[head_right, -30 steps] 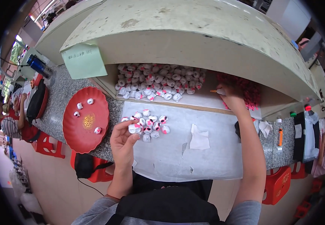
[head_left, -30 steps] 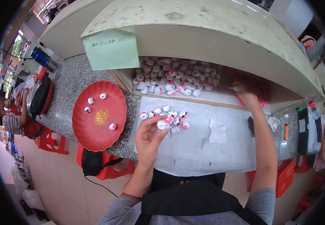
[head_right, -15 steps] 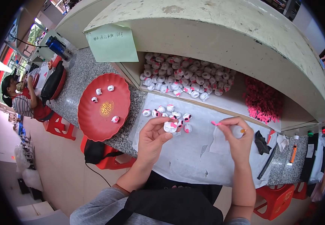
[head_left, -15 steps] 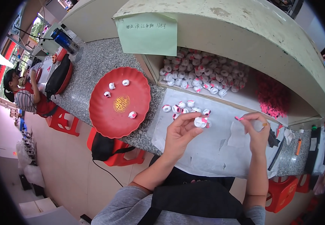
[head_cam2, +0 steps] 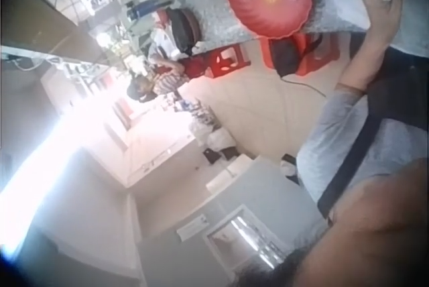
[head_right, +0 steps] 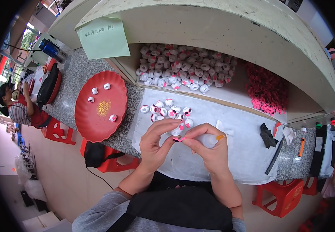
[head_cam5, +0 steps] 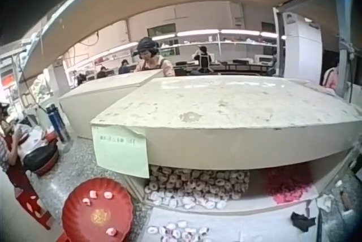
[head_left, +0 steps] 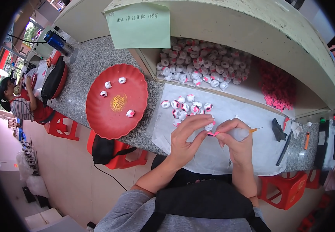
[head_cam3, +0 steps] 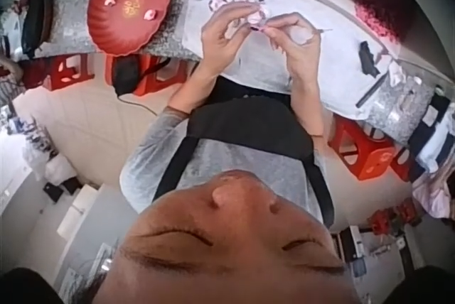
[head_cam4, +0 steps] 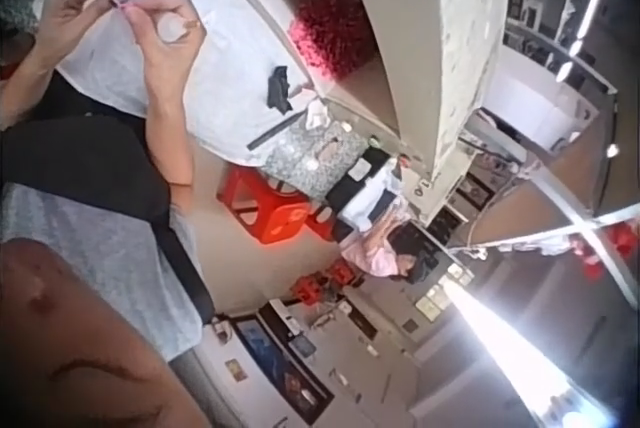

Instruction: Applying glue to small toy components to assemble them at a factory workbench.

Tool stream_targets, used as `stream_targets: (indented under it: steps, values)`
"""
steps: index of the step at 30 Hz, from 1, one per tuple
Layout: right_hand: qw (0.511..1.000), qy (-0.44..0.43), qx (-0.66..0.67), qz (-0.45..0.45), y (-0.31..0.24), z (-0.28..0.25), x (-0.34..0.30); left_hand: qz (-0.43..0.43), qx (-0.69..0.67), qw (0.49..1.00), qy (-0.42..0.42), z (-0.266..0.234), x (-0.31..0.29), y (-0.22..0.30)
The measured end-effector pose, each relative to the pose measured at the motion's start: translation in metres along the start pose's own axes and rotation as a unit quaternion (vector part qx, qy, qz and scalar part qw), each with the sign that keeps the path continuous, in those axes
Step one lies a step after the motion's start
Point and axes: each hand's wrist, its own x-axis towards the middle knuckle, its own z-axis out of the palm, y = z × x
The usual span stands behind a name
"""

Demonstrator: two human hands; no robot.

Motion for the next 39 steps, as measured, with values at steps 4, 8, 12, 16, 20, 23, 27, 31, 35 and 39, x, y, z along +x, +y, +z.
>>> stream_targets:
  steps: [4, 8, 12, 16, 20, 23, 27, 31, 35, 39]
  values:
    - [1.000, 0.006, 0.019, 0.009, 0.004, 0.000, 0.000, 0.003, 0.020, 1.000, -0.009, 0.002, -0.001, 0.002]
    - [1.000, 0.018, 0.021, -0.003, 0.006, -0.001, -0.001, -0.004, 0.010, 1.000, -0.008, 0.002, -0.001, 0.003]
    - [0.999, 0.031, 0.003, -0.017, 0.008, 0.000, -0.001, -0.009, -0.006, 0.999, -0.034, 0.001, -0.005, -0.002]
    - [0.998, 0.043, -0.020, -0.032, 0.007, 0.000, -0.003, -0.042, -0.110, 0.992, -0.051, 0.001, -0.005, -0.001]
    - [0.995, 0.037, -0.075, -0.056, 0.014, 0.001, -0.005, -0.088, -0.185, 0.978, -0.027, 0.003, -0.009, -0.002]
    - [0.994, 0.044, -0.040, -0.094, 0.014, 0.001, -0.007, -0.113, -0.254, 0.960, -0.028, 0.001, -0.009, -0.001]
    - [0.995, -0.024, -0.068, -0.065, 0.006, 0.003, -0.008, -0.149, -0.315, 0.935, -0.065, -0.002, -0.009, 0.000]
    - [0.996, -0.036, -0.073, -0.028, 0.004, 0.005, -0.009, -0.133, -0.308, 0.938, -0.085, -0.004, -0.013, 0.000]
    - [0.998, -0.024, -0.057, -0.029, 0.010, -0.001, -0.010, -0.151, -0.309, 0.934, -0.093, -0.003, -0.012, 0.000]
    - [1.000, -0.027, -0.007, -0.010, 0.008, -0.005, -0.013, -0.134, -0.286, 0.942, -0.118, -0.001, -0.010, -0.003]
